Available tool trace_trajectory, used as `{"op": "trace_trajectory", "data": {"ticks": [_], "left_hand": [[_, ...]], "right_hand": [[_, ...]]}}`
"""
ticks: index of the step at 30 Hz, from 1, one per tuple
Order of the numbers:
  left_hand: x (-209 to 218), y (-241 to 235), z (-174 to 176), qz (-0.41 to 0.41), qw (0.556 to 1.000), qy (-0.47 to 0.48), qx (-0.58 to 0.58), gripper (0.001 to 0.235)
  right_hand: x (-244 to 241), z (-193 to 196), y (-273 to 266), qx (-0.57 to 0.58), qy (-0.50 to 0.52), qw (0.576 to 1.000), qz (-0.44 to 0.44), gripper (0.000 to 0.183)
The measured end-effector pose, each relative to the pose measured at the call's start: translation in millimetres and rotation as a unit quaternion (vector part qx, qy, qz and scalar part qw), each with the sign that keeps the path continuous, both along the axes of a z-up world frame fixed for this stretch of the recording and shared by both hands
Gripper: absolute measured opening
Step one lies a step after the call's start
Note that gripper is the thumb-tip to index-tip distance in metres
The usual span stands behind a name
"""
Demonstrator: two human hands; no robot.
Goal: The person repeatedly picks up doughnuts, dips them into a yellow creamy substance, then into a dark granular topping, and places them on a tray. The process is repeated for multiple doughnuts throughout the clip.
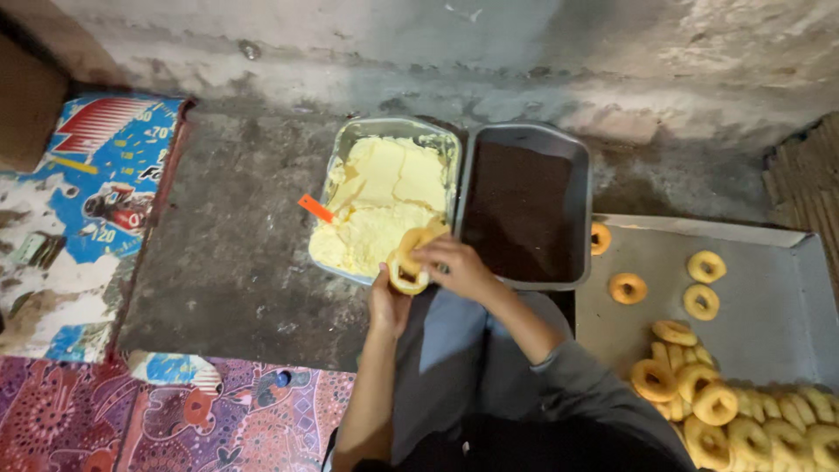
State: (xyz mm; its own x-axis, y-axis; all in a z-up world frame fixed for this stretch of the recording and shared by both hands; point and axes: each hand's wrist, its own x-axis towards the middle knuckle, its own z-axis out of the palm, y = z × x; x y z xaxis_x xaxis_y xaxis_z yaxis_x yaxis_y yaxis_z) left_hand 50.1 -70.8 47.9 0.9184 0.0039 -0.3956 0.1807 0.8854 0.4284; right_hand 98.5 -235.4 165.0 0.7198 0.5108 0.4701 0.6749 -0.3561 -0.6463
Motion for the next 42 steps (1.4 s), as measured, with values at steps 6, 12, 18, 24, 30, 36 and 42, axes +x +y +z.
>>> {"op": "trace_trajectory", "data": {"ticks": [6,12,18,24,30,36,42], "left_hand": [[6,-41,8,-0.056,0.998,0.001,-0.006,0.052],[50,-96,-3,-0.163,0.98,0.001,0.115,0.05],[142,-171,-33,-0.076,0.647,-0.204,0.731,0.041],[187,-190,-54,-0.118,0.556,-0.29,0.77,0.04],[161,-193,-35,-0.204,0.854,-0.008,0.479,0.037],[130,-195,-37,-0.193,0.981,-0.002,-0.012,0.036],[128,-204,-6,-0.227,0.973,0.005,0.045,0.038]], "right_hand": [[-2,-21,-50,-0.007,0.004,1.0,-0.006,0.033],[40,-86,-147,-0.107,-0.04,0.945,-0.307,0.027],[59,-143,-204,-0.109,0.034,0.931,-0.346,0.022],[40,-122,-236,0.563,0.528,0.604,-0.198,0.033],[31,-103,-224,0.537,0.385,0.723,-0.202,0.037],[36,-53,-179,-0.005,-0.128,0.954,-0.272,0.025],[42,-39,-174,0.199,0.117,0.897,-0.377,0.061]]}}
